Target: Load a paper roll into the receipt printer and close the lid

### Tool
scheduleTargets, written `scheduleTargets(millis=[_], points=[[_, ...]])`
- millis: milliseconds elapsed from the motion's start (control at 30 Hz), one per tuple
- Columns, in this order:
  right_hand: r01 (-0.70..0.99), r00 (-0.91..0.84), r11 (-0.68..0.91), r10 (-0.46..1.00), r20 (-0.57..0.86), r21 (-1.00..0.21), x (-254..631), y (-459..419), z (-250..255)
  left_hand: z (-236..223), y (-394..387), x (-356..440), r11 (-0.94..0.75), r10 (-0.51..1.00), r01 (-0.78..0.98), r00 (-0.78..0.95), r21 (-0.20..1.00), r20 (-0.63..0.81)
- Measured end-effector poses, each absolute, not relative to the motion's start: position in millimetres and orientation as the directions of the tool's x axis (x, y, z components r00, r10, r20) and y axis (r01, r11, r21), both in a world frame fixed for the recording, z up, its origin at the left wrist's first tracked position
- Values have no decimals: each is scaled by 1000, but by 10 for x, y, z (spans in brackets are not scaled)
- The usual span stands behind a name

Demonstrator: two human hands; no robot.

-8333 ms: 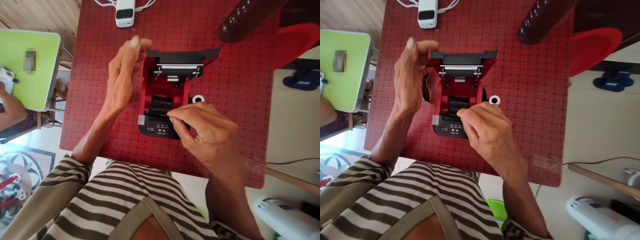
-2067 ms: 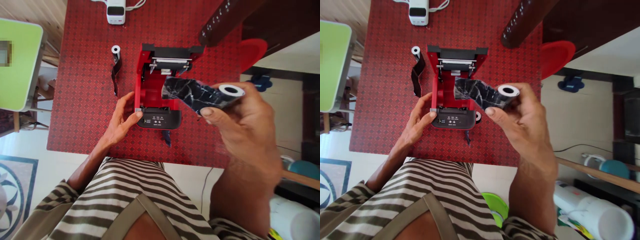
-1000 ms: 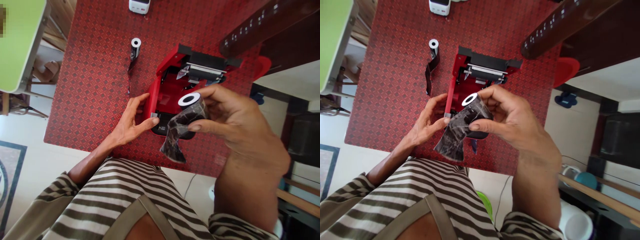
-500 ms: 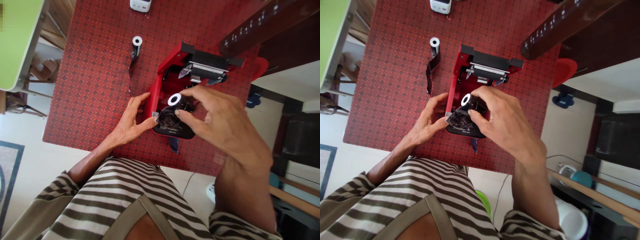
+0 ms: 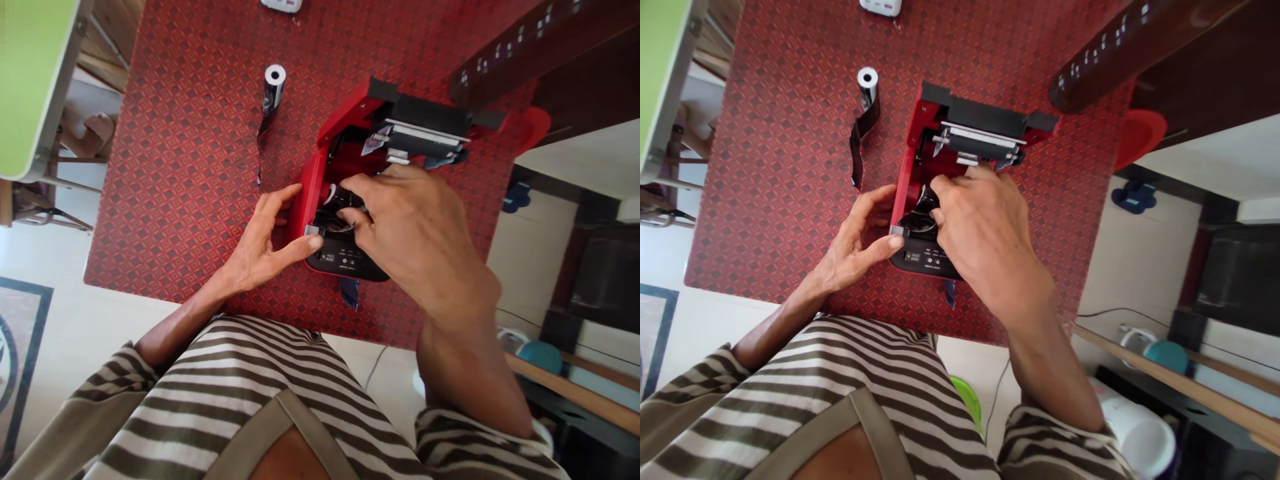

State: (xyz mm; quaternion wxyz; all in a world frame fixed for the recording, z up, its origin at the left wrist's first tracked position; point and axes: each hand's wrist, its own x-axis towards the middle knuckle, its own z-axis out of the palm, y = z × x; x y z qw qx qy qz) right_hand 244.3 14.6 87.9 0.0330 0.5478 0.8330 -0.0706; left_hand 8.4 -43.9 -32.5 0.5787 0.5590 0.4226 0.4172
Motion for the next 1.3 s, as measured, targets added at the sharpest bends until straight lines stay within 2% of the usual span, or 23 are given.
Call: scheduleTargets(millis=[233,333,500,733,900,1033,1167,1300], points=[[906,-423,408,880,-216,-111,2481,303,755,-338,-451,106,26,960,-12,280,1000,-21],[915,-400,374,884,-241,-151,2460,305,795,-326,-455,98,23,959,-1,283,1000,-21],[942,-333,300,894,-301,-151,2385,310,807,-321,-458,80,10,957,-12,291,1000,-7],[882,-407,354,905,-124,-312,2577,127,851,-323,-456,75,20,953,-5,304,1000,-18],[755,-543,483,839,-10,-444,2835,-175,1135,-346,-463,85,26,956,4,294,1000,-26],[743,-549,503,836,29,-442,2804,-310,1186,-390,-460,92,30,957,8,290,1000,-31],[798,-474,471,876,91,-376,2674,-363,1096,-407,-452,94,30,961,19,275,999,-34],[814,-415,474,879,236,-336,2646,-485,997,-367,-448,83,46,959,28,279,999,-52]])
